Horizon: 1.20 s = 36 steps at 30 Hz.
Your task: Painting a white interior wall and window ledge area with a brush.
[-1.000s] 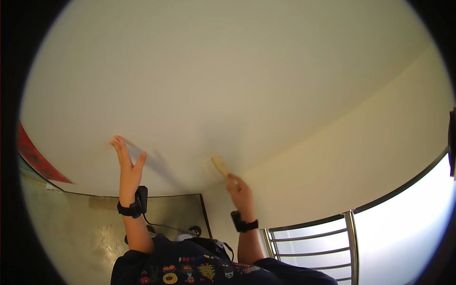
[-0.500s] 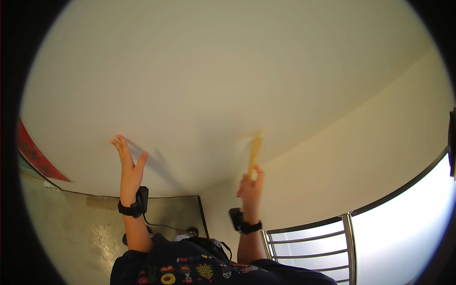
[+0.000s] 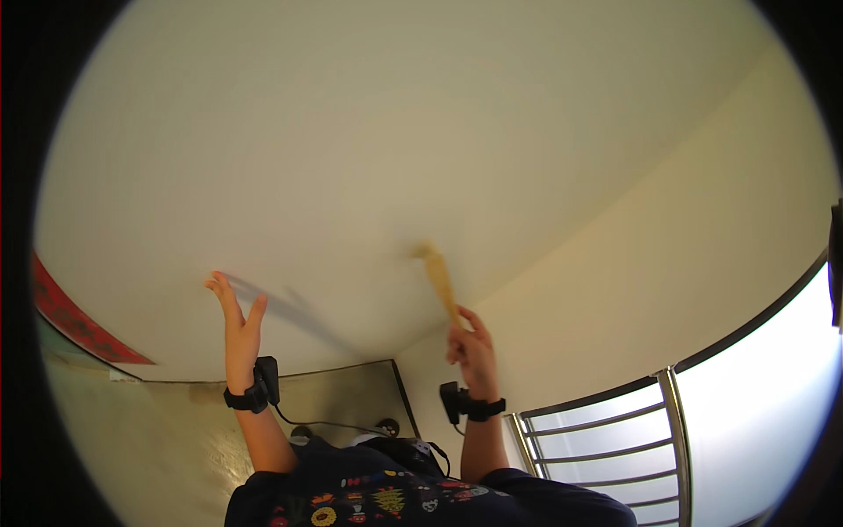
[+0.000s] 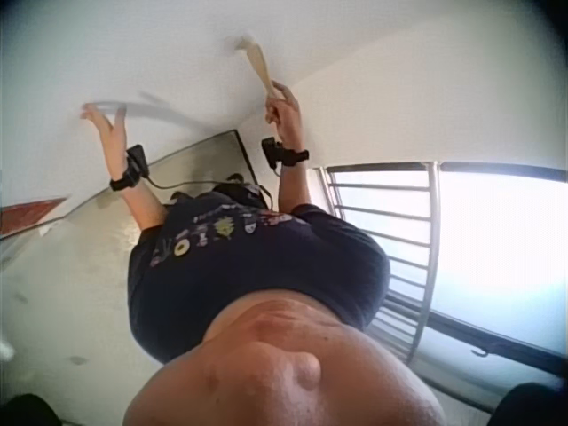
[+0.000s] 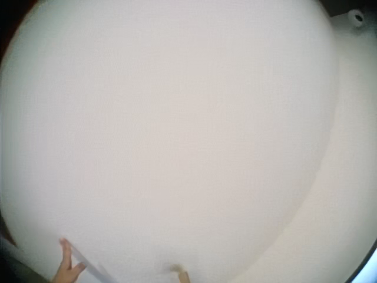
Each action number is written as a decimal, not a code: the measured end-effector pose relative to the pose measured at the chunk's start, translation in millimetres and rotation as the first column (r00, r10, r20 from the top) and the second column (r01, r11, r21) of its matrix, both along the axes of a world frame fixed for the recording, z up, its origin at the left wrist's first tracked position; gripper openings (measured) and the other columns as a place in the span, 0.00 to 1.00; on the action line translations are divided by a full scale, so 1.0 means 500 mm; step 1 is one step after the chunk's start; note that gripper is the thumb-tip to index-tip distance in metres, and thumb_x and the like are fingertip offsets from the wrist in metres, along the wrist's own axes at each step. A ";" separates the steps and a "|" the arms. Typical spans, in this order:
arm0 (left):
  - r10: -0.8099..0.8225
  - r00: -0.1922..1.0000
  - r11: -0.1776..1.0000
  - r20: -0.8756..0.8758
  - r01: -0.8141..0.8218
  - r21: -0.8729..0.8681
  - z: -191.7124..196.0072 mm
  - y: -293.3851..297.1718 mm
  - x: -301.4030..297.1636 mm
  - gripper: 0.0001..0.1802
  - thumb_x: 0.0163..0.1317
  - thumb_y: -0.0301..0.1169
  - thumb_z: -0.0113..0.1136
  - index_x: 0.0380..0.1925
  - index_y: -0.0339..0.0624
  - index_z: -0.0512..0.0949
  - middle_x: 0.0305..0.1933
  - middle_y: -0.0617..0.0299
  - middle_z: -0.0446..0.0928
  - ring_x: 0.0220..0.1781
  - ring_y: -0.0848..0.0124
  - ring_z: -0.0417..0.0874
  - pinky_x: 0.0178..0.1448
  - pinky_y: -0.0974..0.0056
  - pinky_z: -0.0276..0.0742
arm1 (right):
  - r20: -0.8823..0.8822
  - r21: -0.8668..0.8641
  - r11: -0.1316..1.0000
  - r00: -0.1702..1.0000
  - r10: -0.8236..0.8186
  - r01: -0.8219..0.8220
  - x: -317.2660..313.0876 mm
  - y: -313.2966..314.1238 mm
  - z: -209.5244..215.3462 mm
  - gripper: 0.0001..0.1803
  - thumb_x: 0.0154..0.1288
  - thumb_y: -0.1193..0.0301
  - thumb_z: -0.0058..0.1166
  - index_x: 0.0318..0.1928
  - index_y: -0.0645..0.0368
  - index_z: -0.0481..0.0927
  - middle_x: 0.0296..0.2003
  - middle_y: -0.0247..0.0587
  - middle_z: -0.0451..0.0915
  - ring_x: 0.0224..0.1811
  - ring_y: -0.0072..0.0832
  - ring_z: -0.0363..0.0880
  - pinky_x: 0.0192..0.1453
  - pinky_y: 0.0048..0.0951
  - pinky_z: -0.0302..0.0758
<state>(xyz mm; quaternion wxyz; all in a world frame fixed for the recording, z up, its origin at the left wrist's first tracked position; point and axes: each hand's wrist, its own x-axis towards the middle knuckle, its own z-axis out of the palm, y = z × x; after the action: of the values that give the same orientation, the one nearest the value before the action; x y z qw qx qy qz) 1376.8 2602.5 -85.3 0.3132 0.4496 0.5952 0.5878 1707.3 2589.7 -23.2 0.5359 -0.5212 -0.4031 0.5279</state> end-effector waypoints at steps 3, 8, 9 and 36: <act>0.029 0.999 1.000 -0.034 -0.029 0.011 -0.010 0.008 -0.002 0.44 0.60 0.40 0.52 0.65 0.49 0.32 0.67 0.46 0.20 0.70 0.60 0.22 0.68 0.57 0.33 | -0.202 -0.057 0.991 0.970 -0.134 0.125 0.088 0.029 -0.023 0.21 0.58 0.78 0.44 0.54 0.58 0.63 0.16 0.29 0.61 0.11 0.15 0.53 0.15 0.18 0.58; 0.004 0.993 0.999 -0.116 -0.008 -0.035 0.004 0.001 -0.019 0.44 0.59 0.37 0.52 0.65 0.49 0.32 0.68 0.45 0.22 0.70 0.60 0.22 0.68 0.59 0.31 | -0.300 -0.007 0.920 0.877 -0.375 0.391 0.168 0.059 -0.043 0.17 0.59 0.77 0.41 0.50 0.56 0.64 0.16 0.27 0.59 0.11 0.16 0.50 0.16 0.18 0.53; -0.007 0.990 1.000 -0.140 0.003 -0.026 0.007 0.000 -0.018 0.44 0.59 0.37 0.52 0.65 0.49 0.32 0.68 0.45 0.22 0.70 0.60 0.22 0.68 0.59 0.31 | -0.314 0.009 0.858 0.816 -0.485 0.513 0.176 0.068 -0.051 0.15 0.59 0.76 0.41 0.49 0.55 0.64 0.16 0.27 0.59 0.12 0.15 0.50 0.16 0.18 0.53; -0.026 0.971 0.990 -0.240 -0.009 -0.141 -0.079 -0.086 -0.084 0.29 0.59 0.31 0.51 0.61 0.46 0.57 0.68 0.48 0.44 0.70 0.59 0.45 0.68 0.59 0.42 | -0.213 -0.104 0.991 0.975 0.066 -0.090 0.034 0.010 -0.111 0.18 0.56 0.75 0.49 0.49 0.58 0.69 0.17 0.27 0.64 0.13 0.14 0.58 0.17 0.17 0.58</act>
<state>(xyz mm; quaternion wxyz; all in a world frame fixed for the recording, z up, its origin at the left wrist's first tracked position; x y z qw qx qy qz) 1334.7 2559.4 -124.6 0.2722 0.4968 0.6670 0.4840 1724.3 2594.6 -78.7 0.5239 -0.4760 -0.3341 0.6224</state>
